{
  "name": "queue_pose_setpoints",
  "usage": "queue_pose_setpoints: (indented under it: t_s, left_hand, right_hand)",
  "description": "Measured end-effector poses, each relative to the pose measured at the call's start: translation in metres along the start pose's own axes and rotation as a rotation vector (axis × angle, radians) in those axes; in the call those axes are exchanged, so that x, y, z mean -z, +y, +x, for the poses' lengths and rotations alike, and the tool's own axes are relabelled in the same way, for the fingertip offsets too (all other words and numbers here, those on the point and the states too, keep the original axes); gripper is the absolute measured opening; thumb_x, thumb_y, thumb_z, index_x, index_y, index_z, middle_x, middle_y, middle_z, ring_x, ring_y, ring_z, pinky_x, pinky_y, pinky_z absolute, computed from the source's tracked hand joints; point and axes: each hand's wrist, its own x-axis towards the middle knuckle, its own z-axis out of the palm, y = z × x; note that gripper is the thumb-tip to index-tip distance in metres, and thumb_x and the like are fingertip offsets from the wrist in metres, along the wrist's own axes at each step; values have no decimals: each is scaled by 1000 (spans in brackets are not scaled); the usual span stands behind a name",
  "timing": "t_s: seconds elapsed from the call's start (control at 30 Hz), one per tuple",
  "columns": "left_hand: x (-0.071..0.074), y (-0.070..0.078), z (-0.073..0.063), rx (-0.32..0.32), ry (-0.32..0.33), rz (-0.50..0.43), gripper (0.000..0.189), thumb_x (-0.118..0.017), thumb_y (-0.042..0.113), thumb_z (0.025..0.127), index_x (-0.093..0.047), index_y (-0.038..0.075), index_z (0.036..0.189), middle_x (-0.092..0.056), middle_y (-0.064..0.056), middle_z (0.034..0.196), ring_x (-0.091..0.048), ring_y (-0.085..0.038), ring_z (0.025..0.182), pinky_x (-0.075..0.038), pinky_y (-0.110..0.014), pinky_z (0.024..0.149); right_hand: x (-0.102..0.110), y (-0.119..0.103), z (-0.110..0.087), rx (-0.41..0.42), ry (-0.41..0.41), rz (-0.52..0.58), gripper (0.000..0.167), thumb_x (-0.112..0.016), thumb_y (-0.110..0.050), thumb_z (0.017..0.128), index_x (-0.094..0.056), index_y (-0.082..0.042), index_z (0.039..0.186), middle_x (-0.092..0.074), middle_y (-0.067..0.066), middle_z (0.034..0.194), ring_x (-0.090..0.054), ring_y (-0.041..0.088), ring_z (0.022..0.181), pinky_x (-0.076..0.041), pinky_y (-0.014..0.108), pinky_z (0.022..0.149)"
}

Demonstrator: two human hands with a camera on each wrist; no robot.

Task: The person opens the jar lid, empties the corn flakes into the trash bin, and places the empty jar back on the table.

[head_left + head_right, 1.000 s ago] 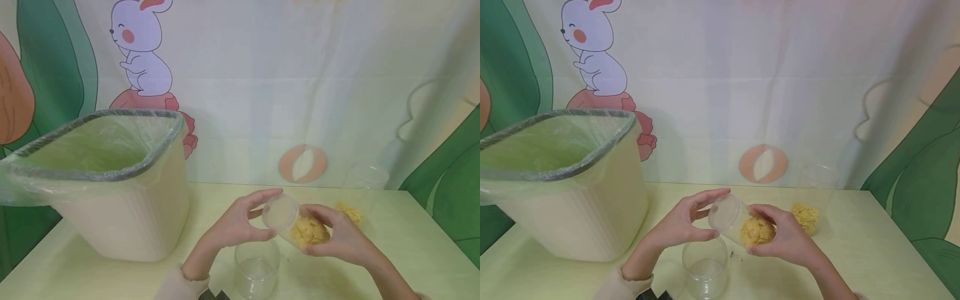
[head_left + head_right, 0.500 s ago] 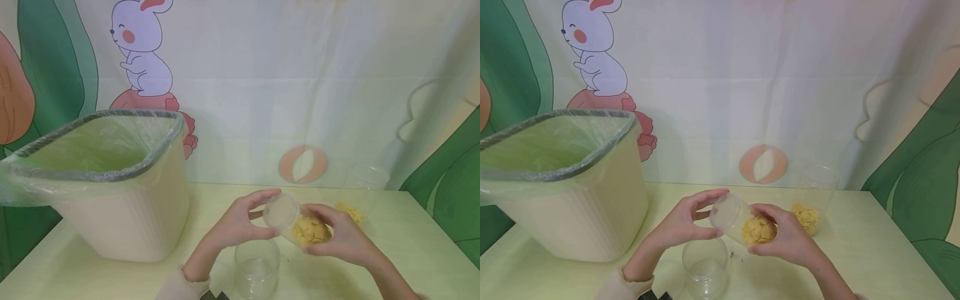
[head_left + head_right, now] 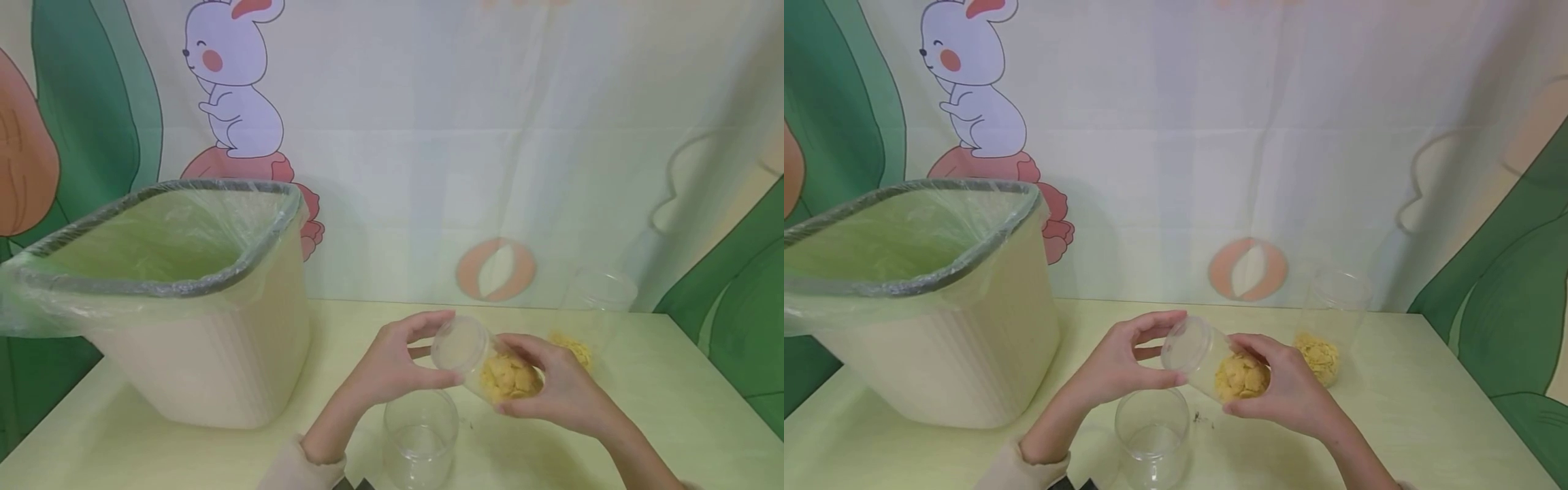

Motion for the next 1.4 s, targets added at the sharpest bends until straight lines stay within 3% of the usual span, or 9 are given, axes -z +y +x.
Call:
queue_pose_setpoints:
  t_s: [0.3, 0.8, 1.13, 1.4]
  left_hand:
    - [-2, 2, 0, 47, 47, 25, 65, -80, 13, 68, -52, 6, 126, -54, -5, 126, -53, -18, 112, -48, -27, 88]
    - [-8, 3, -1, 113, 147, 138, 59, -82, 30, 65, -59, 9, 115, -62, -1, 109, -62, -18, 94, -52, -27, 79]
    - [-11, 6, -4, 171, 205, 211, 61, -80, 42, 63, -60, 7, 108, -63, -2, 104, -62, -15, 88, -52, -26, 70]
    - [-14, 8, -4, 178, 220, 239, 59, -79, 45, 63, -59, 8, 106, -62, -2, 103, -62, -17, 87, -52, -25, 66]
  right_hand:
    - [0, 1, 0, 6, -2, -7, 70, -85, -22, 60, -55, -1, 119, -60, 12, 114, -56, 20, 104, -45, 25, 89]
    - [-1, 1, 0, 10, -10, -3, 70, -85, -21, 59, -54, 2, 119, -59, 13, 114, -56, 26, 104, -46, 43, 88]
    - [-1, 1, 1, -5, -20, -4, 71, -85, -20, 60, -54, 2, 120, -59, 15, 115, -55, 29, 106, -45, 44, 89]
    - [-1, 0, 1, -17, -22, -6, 71, -85, -21, 60, -54, 1, 120, -59, 14, 115, -56, 28, 105, -45, 45, 89]
